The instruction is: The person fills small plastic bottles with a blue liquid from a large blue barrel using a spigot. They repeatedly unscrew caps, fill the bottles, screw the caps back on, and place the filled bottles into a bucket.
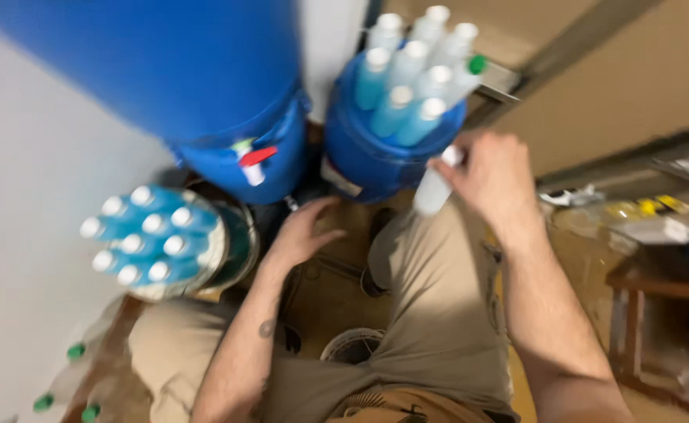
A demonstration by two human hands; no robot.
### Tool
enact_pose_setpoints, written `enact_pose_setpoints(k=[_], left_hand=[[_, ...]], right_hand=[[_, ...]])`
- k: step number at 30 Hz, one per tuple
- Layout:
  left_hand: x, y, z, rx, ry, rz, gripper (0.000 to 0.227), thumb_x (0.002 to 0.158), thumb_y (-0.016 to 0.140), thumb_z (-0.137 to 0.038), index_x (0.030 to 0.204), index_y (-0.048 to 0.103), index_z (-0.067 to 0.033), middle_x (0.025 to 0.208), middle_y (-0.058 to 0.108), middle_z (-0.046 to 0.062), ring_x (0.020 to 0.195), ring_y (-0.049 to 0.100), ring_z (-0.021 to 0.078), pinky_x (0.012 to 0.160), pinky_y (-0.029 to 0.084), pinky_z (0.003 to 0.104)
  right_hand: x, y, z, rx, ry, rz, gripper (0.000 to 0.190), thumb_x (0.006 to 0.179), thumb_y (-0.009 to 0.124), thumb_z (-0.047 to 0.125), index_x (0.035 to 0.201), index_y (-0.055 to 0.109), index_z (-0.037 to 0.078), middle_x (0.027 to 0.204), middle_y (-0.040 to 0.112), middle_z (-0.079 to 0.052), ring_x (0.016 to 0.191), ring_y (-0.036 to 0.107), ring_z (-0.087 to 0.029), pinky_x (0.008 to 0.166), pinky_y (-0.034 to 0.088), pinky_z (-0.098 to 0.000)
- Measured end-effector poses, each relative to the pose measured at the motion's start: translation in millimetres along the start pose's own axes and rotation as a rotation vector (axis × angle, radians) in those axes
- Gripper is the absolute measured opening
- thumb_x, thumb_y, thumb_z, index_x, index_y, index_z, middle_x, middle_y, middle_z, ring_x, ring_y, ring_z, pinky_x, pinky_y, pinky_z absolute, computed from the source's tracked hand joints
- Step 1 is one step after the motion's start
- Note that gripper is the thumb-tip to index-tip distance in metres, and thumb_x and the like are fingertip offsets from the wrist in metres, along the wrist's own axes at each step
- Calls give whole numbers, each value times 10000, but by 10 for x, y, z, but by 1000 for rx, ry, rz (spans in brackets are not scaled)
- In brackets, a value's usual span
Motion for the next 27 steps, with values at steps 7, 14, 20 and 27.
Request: enact_pose_setpoints(k=[7,14,20,27], left_hand=[[186,421,352,-311,72,-111,1285,764,1226,-434,1839,636,-52,1776,701,342,1671,629,634,1435,479,751],[383,638,1334,-307,-258,-465,658,791,1118,-372,1401,875,-335,1241,946,75,1346,879,462,1135,693,612],[316,323,1128,-331,-231,-566,607,802,1080,-346,1374,890,-275,1221,950,136,1319,892,495,1125,711,601],[268,215,807,-454,-200,-552,655,842,1076,-235,1474,905,-261,1312,959,155,1378,872,513,1189,678,650]], right_hand=[[0,1422,1087,339,-359,7,406,1067,984,527,1058,893,132,868,857,-169,930,895,-475,850,708,-564],[238,2087,1600,379,-680,-31,332,1170,933,473,1296,914,166,1107,881,-116,1141,896,-415,987,725,-526],[204,1337,2028,521,-889,98,559,1072,1000,115,1607,839,95,1517,838,-217,1411,793,-528,1182,673,-647],[277,1562,1888,676,-728,71,396,1100,1009,111,1480,935,188,1402,871,-42,1370,854,-379,1120,705,-499]])
Point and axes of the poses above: each hand's wrist, its own x-axis towards the middle knuckle, its own y-axis out of the palm, z = x × y, the point moved 4 cm from there along x, towards the middle knuckle
